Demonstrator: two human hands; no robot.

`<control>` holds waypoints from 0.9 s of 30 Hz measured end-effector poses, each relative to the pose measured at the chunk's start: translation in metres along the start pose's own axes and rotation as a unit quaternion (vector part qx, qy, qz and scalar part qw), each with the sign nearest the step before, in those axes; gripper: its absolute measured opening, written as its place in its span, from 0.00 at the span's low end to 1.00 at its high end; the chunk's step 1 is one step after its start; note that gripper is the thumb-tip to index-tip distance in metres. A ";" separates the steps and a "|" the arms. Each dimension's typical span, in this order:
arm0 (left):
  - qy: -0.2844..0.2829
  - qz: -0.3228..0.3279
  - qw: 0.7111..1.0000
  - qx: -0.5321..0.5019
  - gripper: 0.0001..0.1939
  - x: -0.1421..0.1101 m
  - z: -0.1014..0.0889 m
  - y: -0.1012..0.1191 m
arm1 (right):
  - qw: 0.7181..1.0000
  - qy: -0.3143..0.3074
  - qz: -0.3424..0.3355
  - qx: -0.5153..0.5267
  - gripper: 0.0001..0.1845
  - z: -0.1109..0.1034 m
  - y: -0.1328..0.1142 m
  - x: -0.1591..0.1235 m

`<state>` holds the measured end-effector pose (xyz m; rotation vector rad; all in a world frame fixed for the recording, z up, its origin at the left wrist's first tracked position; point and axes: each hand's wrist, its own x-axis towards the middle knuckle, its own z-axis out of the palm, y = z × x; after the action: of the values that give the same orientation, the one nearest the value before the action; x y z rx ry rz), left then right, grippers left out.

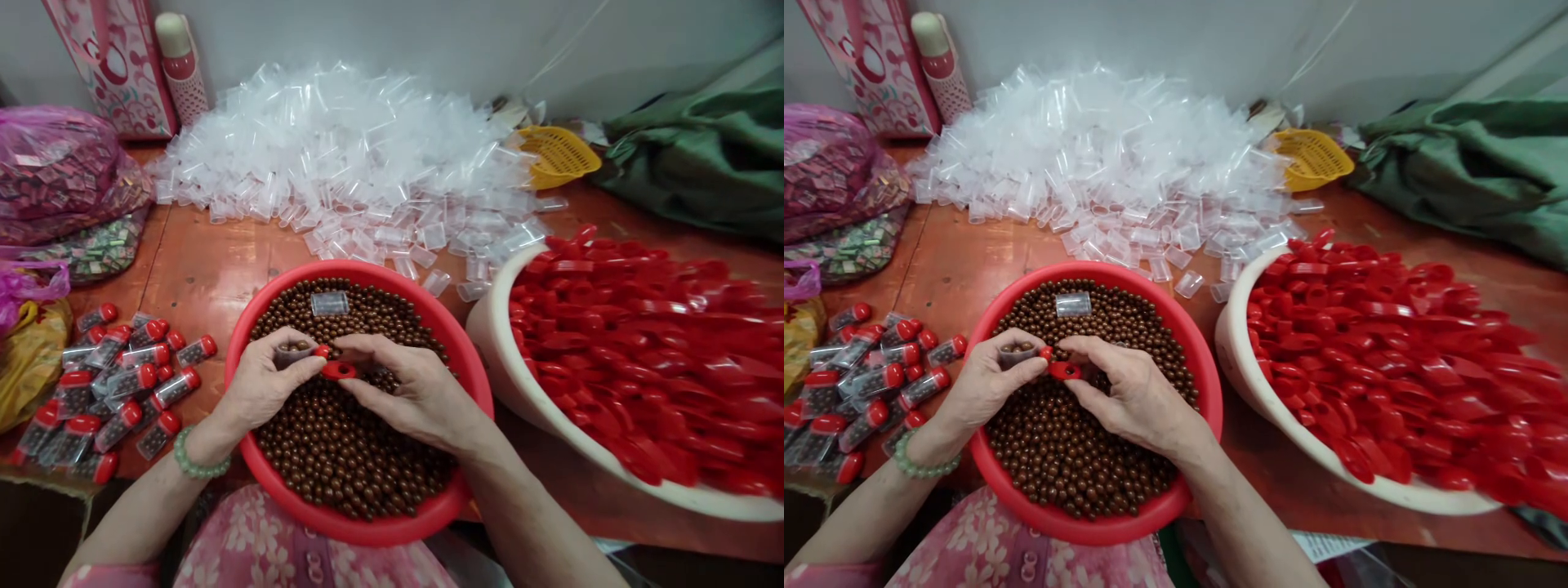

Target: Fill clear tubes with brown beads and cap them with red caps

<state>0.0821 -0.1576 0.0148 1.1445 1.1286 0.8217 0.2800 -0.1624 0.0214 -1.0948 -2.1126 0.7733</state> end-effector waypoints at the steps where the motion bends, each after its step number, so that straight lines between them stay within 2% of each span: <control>1: -0.012 0.008 1.000 0.016 0.10 0.000 0.000 0.001 | 1.000 -0.004 -0.008 -0.003 0.20 0.001 -0.001 0.001; 3: -0.026 0.023 0.999 0.034 0.09 0.001 0.001 0.001 | 0.999 -0.018 -0.031 -0.005 0.23 0.002 -0.002 0.002; 6: -0.028 0.028 0.999 0.031 0.10 0.002 0.001 -0.002 | 0.998 -0.018 -0.051 0.014 0.17 0.003 -0.003 0.005; 9: -0.044 -0.003 0.999 0.009 0.11 0.003 -0.001 -0.006 | 0.998 0.003 -0.053 0.029 0.11 0.004 -0.004 0.006; 14: -0.105 -0.067 0.988 -0.094 0.15 0.003 -0.004 -0.009 | 0.997 0.041 -0.046 0.039 0.07 0.006 -0.005 0.006; 17: -0.103 -0.105 0.973 -0.178 0.18 0.004 -0.005 -0.007 | 0.997 0.053 -0.052 0.028 0.07 0.008 -0.005 0.006; 20: -0.094 -0.126 0.960 -0.232 0.18 0.006 -0.006 -0.007 | 0.995 0.040 -0.088 -0.003 0.11 0.012 -0.004 0.005; 23: -0.081 -0.122 0.959 -0.244 0.19 0.007 -0.005 -0.011 | 0.990 0.035 -0.123 -0.065 0.15 0.017 -0.003 0.003; 27: -0.069 -0.100 0.967 -0.224 0.20 0.005 -0.006 -0.012 | 0.978 0.024 -0.164 -0.129 0.11 0.017 -0.003 0.003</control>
<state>0.0769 -0.1546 0.0024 0.6864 0.8679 0.7764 0.2643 -0.1652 0.0133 -0.8475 -2.3161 0.3206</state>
